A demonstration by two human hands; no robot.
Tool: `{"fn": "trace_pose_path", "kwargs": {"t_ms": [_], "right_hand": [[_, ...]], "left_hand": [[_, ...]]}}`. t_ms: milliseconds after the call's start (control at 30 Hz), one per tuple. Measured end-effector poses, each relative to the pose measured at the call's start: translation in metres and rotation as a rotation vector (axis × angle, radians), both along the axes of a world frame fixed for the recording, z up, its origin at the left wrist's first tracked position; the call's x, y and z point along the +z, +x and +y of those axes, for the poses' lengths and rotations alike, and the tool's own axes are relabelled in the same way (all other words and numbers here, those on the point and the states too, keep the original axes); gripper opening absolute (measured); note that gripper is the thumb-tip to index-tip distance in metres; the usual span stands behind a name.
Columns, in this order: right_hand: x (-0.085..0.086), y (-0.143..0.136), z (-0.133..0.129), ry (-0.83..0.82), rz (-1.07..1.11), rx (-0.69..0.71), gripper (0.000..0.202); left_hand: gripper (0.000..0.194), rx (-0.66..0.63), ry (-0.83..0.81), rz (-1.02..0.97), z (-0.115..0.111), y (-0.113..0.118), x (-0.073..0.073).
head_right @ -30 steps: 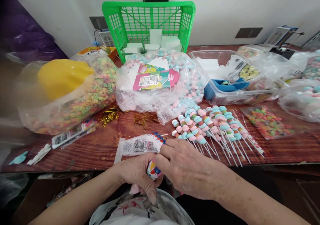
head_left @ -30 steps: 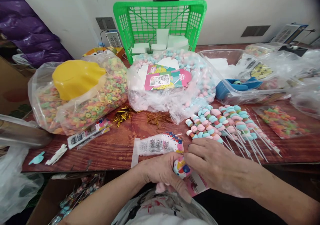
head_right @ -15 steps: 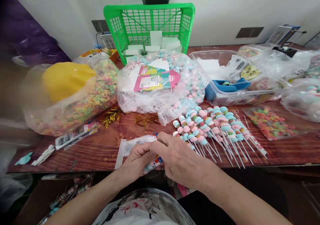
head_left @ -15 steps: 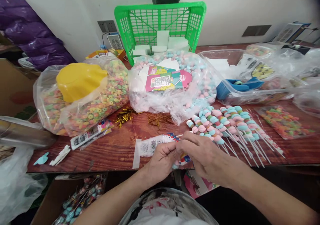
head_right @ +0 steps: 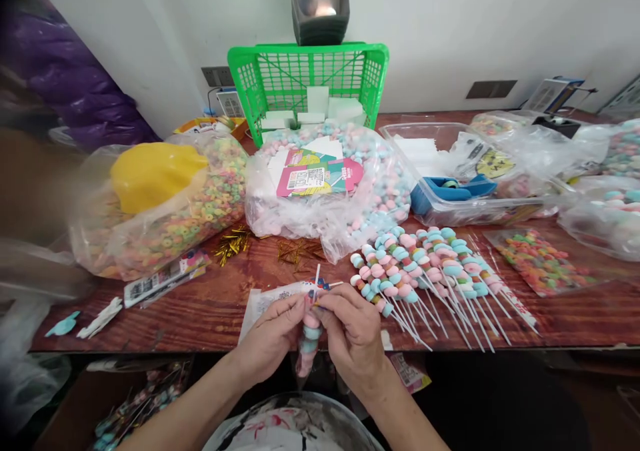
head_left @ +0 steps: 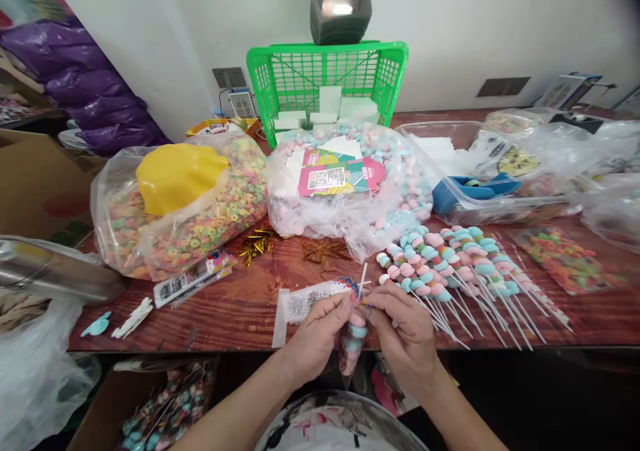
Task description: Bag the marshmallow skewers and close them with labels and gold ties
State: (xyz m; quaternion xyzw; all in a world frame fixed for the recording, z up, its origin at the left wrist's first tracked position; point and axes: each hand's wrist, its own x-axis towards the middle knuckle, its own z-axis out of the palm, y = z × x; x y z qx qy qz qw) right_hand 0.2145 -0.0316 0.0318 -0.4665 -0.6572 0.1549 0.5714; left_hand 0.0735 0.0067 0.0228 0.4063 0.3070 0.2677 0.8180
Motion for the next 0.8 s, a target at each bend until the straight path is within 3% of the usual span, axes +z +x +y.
{"fn": "trace_pose_path", "kwargs": {"t_ms": [133,233,333,433,567,667,800], "right_hand": [[-0.007,-0.001,-0.005,0.041,0.010,-0.033,0.020],[-0.011,-0.004,-0.009,-0.066,0.115,0.015,0.015],[-0.012,0.002,-0.014,-0.147,0.142,-0.031,0.015],[-0.010,0.018,-0.022,0.022,-0.231,-0.113,0.021],[-0.003,0.037,-0.032,0.156,-0.842,0.089,0.042],[0.005,0.039,-0.031,0.134,-0.897,0.251,0.037],[0.009,0.030,-0.024,-0.035,-0.782,0.340,0.025]], "left_hand": [[0.044,-0.209,-0.068,-0.064,0.003,-0.013,0.001],[0.044,-0.397,-0.010,0.008,0.007,-0.019,0.006],[0.039,-0.443,0.030,0.116,0.008,-0.019,0.009],[0.037,-0.417,-0.045,0.145,0.007,-0.017,0.005],[0.045,-0.590,-0.101,0.179,0.005,-0.014,-0.005],[0.051,-0.728,-0.110,0.160,0.010,-0.016,-0.010],[0.051,-0.810,-0.060,0.144,0.018,-0.028,-0.004]]}}
